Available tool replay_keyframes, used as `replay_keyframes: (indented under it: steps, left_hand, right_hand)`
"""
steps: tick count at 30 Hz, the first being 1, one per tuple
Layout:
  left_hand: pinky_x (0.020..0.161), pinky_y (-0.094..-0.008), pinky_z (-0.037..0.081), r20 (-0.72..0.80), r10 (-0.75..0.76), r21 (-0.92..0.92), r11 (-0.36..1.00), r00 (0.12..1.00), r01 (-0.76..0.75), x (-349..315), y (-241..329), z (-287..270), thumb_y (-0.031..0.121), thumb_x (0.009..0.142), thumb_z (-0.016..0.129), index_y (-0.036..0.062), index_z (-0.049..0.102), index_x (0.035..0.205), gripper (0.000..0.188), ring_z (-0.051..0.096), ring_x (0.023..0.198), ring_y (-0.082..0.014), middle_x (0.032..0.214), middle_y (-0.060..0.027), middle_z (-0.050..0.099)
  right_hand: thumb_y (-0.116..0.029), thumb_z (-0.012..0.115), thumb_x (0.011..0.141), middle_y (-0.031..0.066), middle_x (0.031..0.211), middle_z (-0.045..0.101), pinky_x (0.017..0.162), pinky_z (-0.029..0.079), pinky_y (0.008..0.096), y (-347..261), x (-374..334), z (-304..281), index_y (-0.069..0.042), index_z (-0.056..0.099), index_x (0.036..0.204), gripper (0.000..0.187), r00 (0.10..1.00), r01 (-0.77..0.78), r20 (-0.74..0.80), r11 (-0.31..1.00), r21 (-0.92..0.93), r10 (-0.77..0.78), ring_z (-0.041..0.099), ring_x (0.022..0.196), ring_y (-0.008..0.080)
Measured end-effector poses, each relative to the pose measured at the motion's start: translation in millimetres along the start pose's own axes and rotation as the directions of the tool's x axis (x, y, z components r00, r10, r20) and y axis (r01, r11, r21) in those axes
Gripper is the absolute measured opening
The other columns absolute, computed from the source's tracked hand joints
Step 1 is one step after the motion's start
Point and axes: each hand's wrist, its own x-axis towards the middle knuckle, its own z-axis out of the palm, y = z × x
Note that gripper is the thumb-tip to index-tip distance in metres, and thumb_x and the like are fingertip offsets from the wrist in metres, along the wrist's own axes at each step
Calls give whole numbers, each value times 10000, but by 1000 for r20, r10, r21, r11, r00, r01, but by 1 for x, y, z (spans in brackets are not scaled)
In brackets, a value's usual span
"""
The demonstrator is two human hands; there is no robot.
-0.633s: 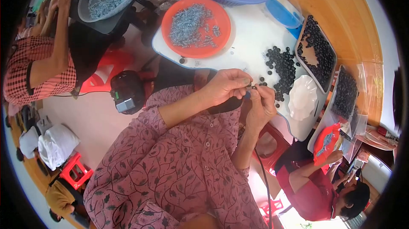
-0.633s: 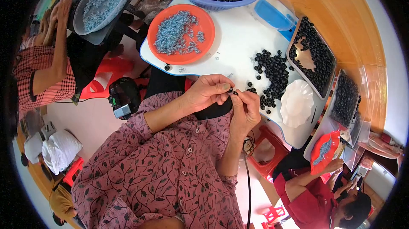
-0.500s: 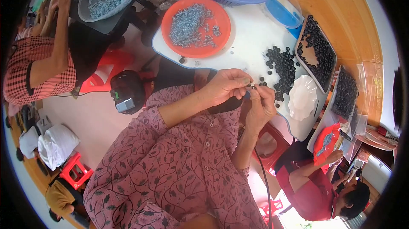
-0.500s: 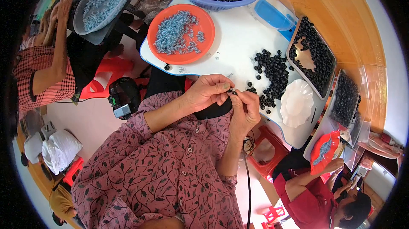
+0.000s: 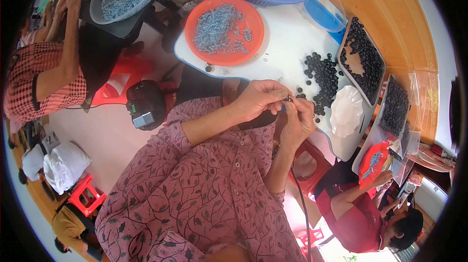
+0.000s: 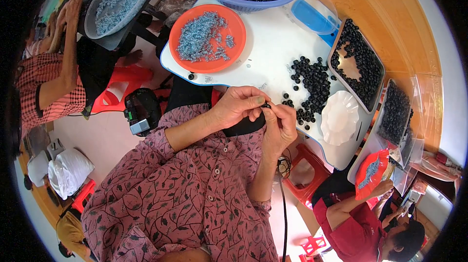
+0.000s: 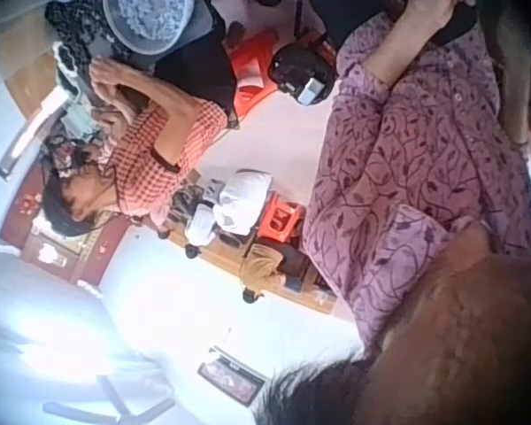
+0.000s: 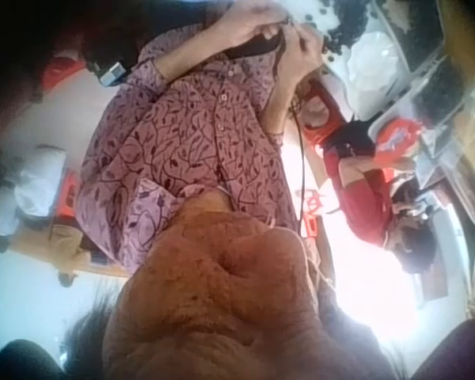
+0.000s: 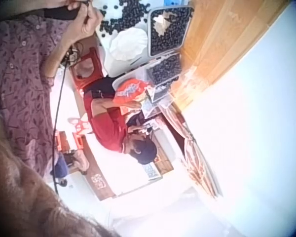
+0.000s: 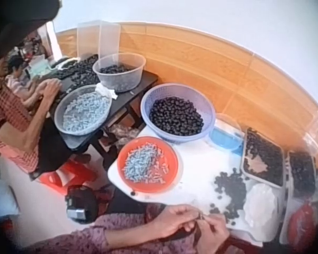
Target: The person sorts and assembles small blue and black plastic components by hand at a workshop table.
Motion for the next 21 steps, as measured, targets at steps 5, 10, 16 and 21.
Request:
replay_keyframes:
  steps: [5,10,16,21]
  left_hand:
    - [542,-214,509,-14,12,43,999,1000,-12,1,-2,-1,113,931,626,-35,656,1046,190,609,644,-100,850,-69,662]
    - [542,-210,509,-22,31,105,994,999,-28,0,-1,0,108,926,632,-38,660,1039,186,609,645,-95,844,-69,663]
    - [556,-201,516,-12,55,161,986,998,-52,0,-3,-1,86,928,624,-42,661,1038,173,608,647,-86,837,-64,662]
    - [562,-196,516,-31,73,177,982,997,-66,-1,-3,-1,79,931,618,-44,657,1048,174,606,648,-79,834,-62,659]
  right_hand:
    - [14,702,825,47,940,586,812,439,247,0,0,1,-14,694,950,128,1000,4,-3,1000,-10,-4,545,883,127]
    - [2,741,798,30,889,584,699,423,207,-1,2,3,-16,690,929,141,998,59,-27,998,-25,-60,528,798,97]
    - [5,742,795,30,879,588,676,429,206,-1,2,2,-18,683,922,142,997,78,-13,995,-60,-79,531,785,95]
    - [23,742,788,23,872,592,616,428,197,-7,3,1,-30,702,931,157,990,141,42,967,-212,-135,529,737,79]
